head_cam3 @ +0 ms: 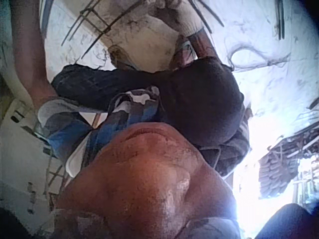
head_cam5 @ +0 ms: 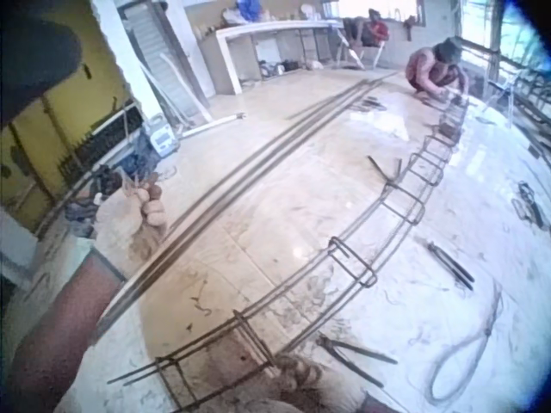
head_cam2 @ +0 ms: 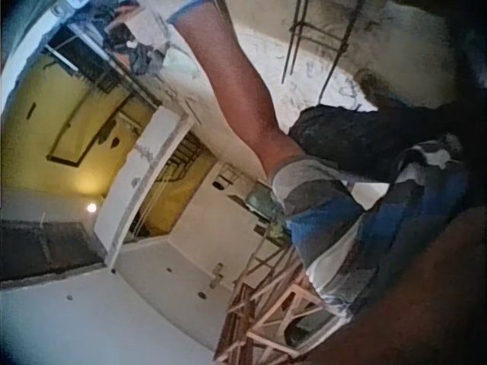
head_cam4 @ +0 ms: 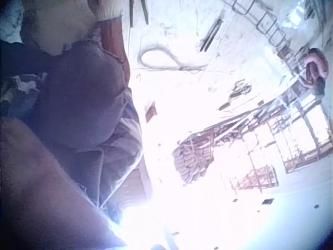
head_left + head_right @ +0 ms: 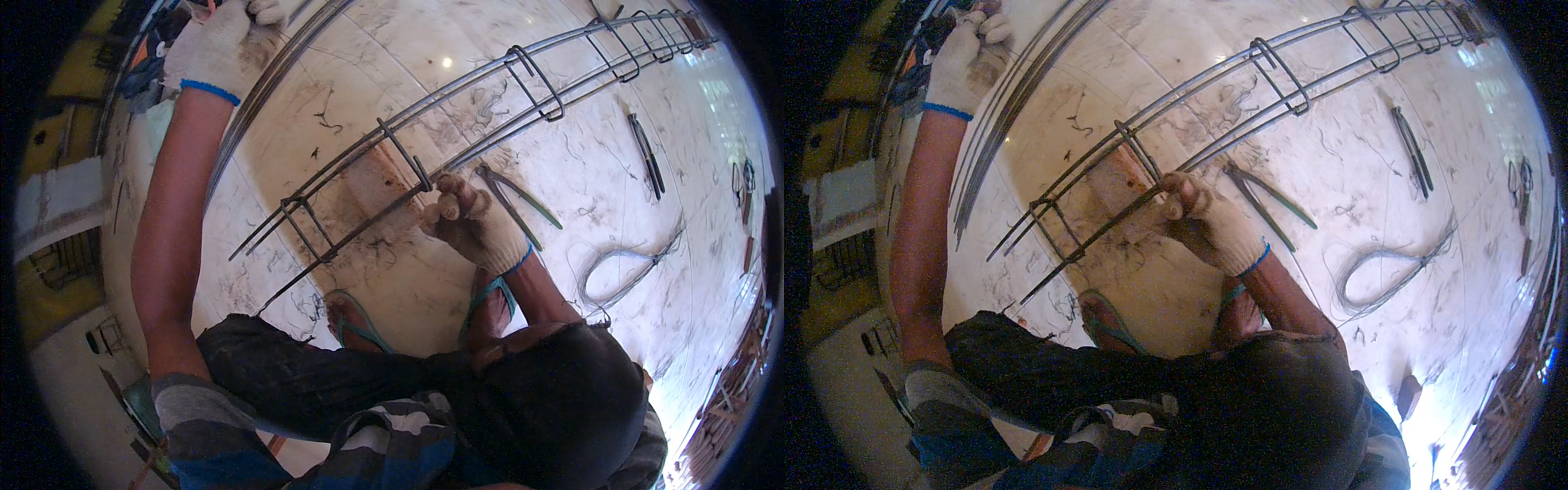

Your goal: The person assembles a rebar cage on a tiled floor, using pliers to twist wire ties around intersecting bars. They repeatedly position the bars, wrap wire, and tighten the connections to secure the structure.

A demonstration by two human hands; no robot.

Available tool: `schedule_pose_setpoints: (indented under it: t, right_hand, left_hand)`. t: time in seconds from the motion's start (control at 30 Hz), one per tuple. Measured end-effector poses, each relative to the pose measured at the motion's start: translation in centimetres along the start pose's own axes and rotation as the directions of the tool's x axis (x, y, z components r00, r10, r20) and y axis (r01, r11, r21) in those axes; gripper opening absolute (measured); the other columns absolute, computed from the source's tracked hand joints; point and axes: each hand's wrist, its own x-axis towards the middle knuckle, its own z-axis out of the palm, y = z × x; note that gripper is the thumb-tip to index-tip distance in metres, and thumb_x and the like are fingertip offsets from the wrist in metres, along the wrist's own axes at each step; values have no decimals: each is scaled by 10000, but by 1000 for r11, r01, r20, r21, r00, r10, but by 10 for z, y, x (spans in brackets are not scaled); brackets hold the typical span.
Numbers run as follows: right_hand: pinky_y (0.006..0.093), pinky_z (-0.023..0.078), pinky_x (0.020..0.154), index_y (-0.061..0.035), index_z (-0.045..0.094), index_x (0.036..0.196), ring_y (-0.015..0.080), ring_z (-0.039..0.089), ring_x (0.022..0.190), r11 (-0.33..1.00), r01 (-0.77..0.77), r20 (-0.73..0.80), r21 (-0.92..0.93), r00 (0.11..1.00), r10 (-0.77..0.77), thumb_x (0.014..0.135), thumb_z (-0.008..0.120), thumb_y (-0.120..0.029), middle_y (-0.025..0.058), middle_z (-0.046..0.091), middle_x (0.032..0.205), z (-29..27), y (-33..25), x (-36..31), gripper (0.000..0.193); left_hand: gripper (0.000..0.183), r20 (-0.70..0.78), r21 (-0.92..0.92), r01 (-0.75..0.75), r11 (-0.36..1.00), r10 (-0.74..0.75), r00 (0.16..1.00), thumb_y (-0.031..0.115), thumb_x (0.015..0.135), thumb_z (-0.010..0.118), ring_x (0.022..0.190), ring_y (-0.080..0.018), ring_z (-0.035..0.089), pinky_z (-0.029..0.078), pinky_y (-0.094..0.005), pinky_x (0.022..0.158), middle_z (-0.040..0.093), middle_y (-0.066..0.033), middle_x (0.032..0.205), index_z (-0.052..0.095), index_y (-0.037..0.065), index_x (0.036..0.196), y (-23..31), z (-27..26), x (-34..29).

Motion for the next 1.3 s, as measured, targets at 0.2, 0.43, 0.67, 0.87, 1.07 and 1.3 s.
schedule_pose_setpoints:
  t: [0.2, 0.43, 0.67, 0.87, 1.07, 1.3]
  right_hand:
    - [310, 511, 758, -86, 525, 1386, 156, 630, 958, 980, -21, -158, 198, 986, 53, 976, 760, -289, 8, 664, 1039, -15, -18, -4, 514]
    - [152, 415, 544, -98, 476, 1467, 48, 498, 739, 946, -73, -71, 316, 992, 100, 984, 743, -250, 48, 608, 1247, -38, -57, -1, 572]
    - [195, 447, 600, -26, 489, 1499, 69, 500, 754, 941, -165, -78, -295, 986, 149, 979, 696, -197, 64, 643, 1224, -22, -71, -14, 585]
    - [354, 576, 810, -79, 609, 1386, 236, 717, 931, 370, -60, 12, -927, 982, 190, 941, 628, -112, 127, 748, 1078, 34, -67, -21, 447]
    - [418, 580, 861, -72, 672, 1278, 311, 748, 1021, 394, -101, -22, -913, 980, 200, 894, 649, -129, 147, 772, 1089, 49, -63, -30, 390]
    - [382, 555, 873, 7, 667, 1264, 251, 697, 1002, 612, -224, -123, -758, 971, 203, 923, 534, -139, 133, 747, 1165, 48, -71, -31, 394]
  left_hand:
    - [212, -263, 380, -37, 924, 146, 954, 54, 1052, 506, 658, -120, 517, 430, -269, 513, 601, -60, 939, 593, 38, 1245, -8, 74, -37]
    - [280, -242, 542, 96, 835, 45, 969, 143, 1089, 525, 606, -103, 467, 408, -244, 501, 591, -25, 926, 580, 15, 1332, -11, 21, -33]
    - [355, -223, 439, 271, 856, -188, 956, 92, 1070, 525, 655, -97, 485, 409, -250, 539, 618, -40, 975, 553, 8, 1414, -28, 36, -36]
    - [312, -219, 632, 301, 714, -208, 953, 115, 1106, 482, 734, -49, 465, 378, -205, 561, 639, -13, 1062, 600, 21, 1379, -44, 14, -32]
    - [238, -231, 319, 302, 899, -235, 944, 159, 1120, 478, 776, -93, 539, 468, -230, 619, 626, -45, 1063, 622, 31, 1259, -47, -3, -27]
    - [369, -334, 47, 363, 930, -328, 884, 342, 1143, 435, 802, -174, 568, 564, -384, 753, 598, -54, 1010, 608, 25, 1219, -115, 144, -90]
